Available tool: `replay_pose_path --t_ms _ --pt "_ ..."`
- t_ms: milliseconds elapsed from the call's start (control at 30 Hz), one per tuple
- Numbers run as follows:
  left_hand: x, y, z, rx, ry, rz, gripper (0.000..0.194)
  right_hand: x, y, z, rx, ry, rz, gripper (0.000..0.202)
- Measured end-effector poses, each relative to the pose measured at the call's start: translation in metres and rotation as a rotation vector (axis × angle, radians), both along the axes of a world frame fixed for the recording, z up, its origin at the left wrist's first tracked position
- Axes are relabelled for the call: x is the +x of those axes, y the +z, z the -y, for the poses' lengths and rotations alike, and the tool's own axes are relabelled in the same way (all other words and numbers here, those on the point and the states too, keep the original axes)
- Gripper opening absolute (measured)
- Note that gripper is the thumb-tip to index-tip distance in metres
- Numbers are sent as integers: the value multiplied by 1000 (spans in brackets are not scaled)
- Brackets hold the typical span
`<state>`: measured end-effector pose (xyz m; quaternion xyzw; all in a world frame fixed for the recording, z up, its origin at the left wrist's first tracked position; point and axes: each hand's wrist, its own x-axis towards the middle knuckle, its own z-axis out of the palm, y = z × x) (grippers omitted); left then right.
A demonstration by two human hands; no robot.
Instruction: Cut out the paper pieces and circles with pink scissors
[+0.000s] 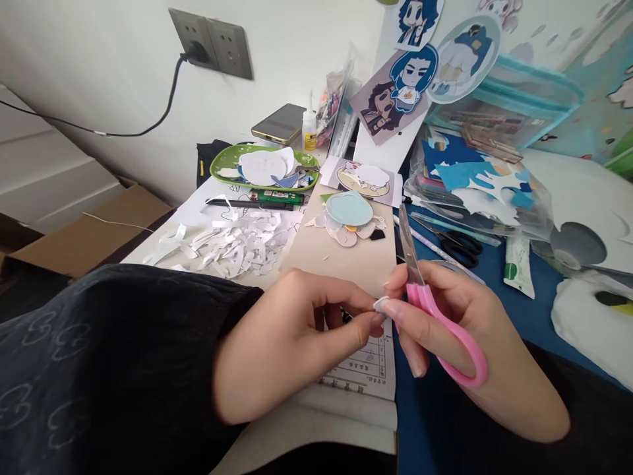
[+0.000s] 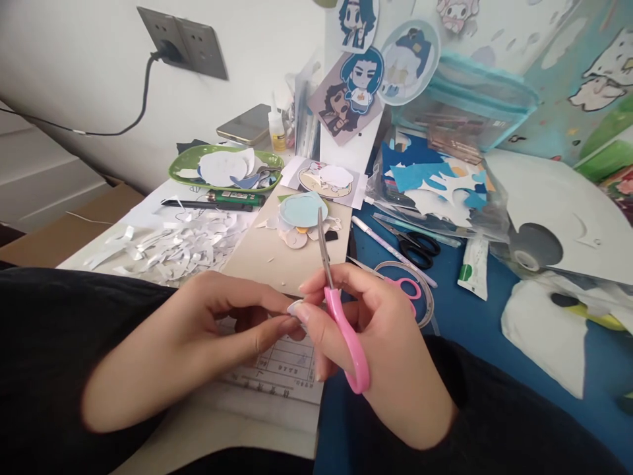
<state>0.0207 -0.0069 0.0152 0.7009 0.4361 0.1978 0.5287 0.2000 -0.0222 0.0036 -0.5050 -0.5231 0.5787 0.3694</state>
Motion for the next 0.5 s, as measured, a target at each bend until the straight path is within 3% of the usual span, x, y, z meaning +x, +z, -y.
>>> replay_pose_path --t_ms 233,500 --pt "3 3 -4 -377 41 171 18 -2 3 4 -68 -30 -6 11" --pt "0 2 -8 -446 81 225 22 3 6 6 1 -66 65 6"
